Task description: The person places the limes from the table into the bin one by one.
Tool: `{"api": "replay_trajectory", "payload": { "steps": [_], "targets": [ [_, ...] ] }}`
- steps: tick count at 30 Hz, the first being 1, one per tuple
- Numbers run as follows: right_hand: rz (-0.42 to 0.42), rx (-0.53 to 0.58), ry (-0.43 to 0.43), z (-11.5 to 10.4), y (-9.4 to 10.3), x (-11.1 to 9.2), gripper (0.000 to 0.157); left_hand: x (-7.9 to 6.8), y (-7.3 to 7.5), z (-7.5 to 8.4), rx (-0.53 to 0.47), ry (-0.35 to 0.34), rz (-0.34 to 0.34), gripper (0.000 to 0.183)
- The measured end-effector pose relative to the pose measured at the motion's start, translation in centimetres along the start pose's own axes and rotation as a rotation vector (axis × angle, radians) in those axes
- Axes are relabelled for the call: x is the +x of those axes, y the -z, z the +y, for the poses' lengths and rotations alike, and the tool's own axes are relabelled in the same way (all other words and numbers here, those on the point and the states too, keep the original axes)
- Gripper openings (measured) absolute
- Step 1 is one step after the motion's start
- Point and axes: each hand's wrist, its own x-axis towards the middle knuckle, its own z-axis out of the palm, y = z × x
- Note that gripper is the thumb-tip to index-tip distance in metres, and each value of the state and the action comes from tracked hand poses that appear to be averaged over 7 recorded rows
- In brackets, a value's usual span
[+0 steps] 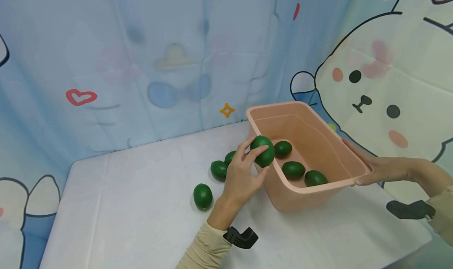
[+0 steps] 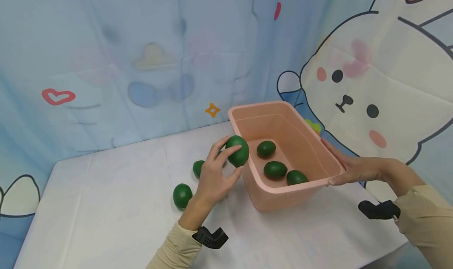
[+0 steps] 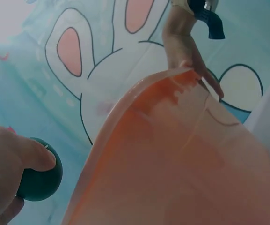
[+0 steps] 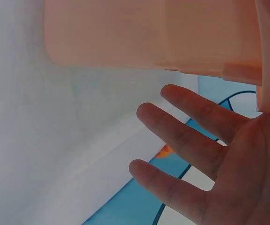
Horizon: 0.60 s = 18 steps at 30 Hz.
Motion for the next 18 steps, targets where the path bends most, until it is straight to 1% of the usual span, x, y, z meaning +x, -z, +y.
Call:
{"api": "replay_trajectory", "payload": {
  "steps": [7, 11, 14, 16, 18],
  "targets": [
    [0.012, 0.001, 0.001, 0.0, -0.2, 0.1, 0.114, -0.1, -0.3, 0.8, -0.022, -0.108, 0.002, 0.045],
    [0.023, -0.01, 0.008, 0.1, -0.2, 0.2, 0.115, -0.2, -0.5, 1.2, -0.035, -0.152, -0.026, 0.045],
    [0.021, -0.009, 0.007, 0.2, -0.2, 0.1, 0.115, -0.2, -0.7, 1.5, -0.019, -0.186, -0.039, 0.043],
    [0.017, -0.007, 0.002, 0.2, -0.1, 0.1, 0.115, -0.2, -0.8, 1.6, -0.011, -0.22, -0.032, 0.041],
    [0.011, -0.003, -0.005, 0.3, -0.1, 0.1, 0.114, -0.1, -0.9, 1.7, 0.001, -0.252, -0.012, 0.035]
  ]
}}
